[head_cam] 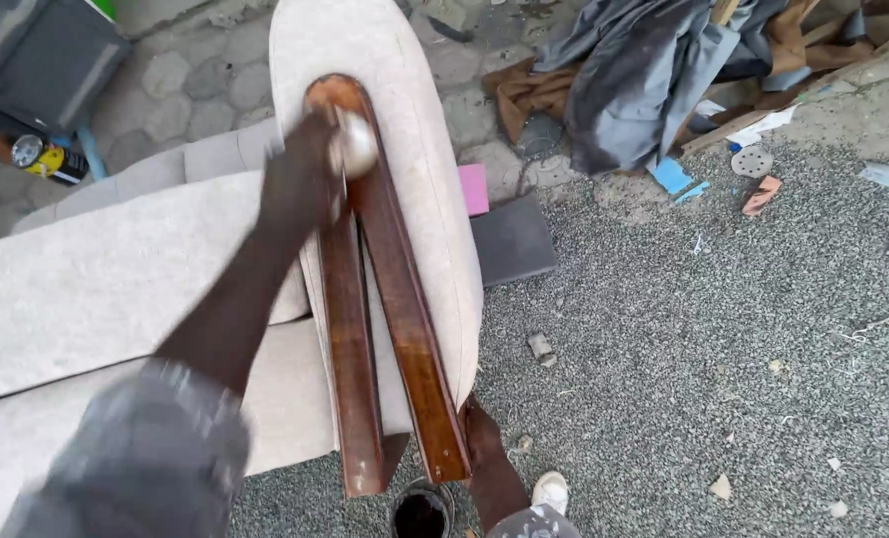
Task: Applying wood stain to furniture components using a cloth in a workshop environment.
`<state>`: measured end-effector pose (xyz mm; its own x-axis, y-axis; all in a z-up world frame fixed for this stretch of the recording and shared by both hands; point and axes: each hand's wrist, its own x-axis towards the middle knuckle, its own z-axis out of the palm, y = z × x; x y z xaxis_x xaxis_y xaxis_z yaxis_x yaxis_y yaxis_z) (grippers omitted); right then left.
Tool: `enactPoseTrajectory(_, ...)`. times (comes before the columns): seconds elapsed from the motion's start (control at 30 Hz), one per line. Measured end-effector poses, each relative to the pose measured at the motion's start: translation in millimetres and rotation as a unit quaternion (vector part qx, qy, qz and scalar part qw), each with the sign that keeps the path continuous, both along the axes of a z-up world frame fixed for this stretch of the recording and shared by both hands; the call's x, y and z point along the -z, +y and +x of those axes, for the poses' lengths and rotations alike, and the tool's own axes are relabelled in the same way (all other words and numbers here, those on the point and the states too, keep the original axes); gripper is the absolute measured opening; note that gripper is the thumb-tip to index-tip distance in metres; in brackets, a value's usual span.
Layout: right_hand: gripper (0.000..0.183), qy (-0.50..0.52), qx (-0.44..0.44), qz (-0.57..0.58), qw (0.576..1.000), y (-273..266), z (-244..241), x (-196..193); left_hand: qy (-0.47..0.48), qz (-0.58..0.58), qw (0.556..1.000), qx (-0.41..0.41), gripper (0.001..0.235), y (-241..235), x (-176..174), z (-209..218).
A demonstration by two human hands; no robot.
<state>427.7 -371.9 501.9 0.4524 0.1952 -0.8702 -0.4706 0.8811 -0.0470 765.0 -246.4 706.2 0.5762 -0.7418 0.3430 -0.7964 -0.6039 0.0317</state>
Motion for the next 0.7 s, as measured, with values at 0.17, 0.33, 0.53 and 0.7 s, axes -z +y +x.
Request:
enactPoseTrajectory(0.17, 0.044, -0.037, 0.002, 0.046, 0.998, 8.2, -6.6, 47.1, 0.006, -0.194, 0.981, 0.019, 0.037, -50.8, -46.1, 14.4)
enactPoseTrajectory(0.33, 0.040, -0.062, 0.022, 0.065, 0.996, 0.9, -1.4, 96.4, 0.021, -0.149, 0.989, 0.007, 0.046, -31.6, -41.2, 34.5)
enactPoseTrajectory(0.53, 0.037, -0.096, 0.012, 0.106, 0.990, 13.2, 1.7, 149.4, 0.099, -0.272, 0.955, 0.063, 0.027, -22.4, -28.5, 14.2)
enactPoseTrajectory(0.7, 0.036, -0.114, 0.025, 0.126, 0.985, 5.2, -7.6, 199.4, -0.166, 0.004, 0.980, -0.110, 0.011, 8.9, -2.4, 119.9)
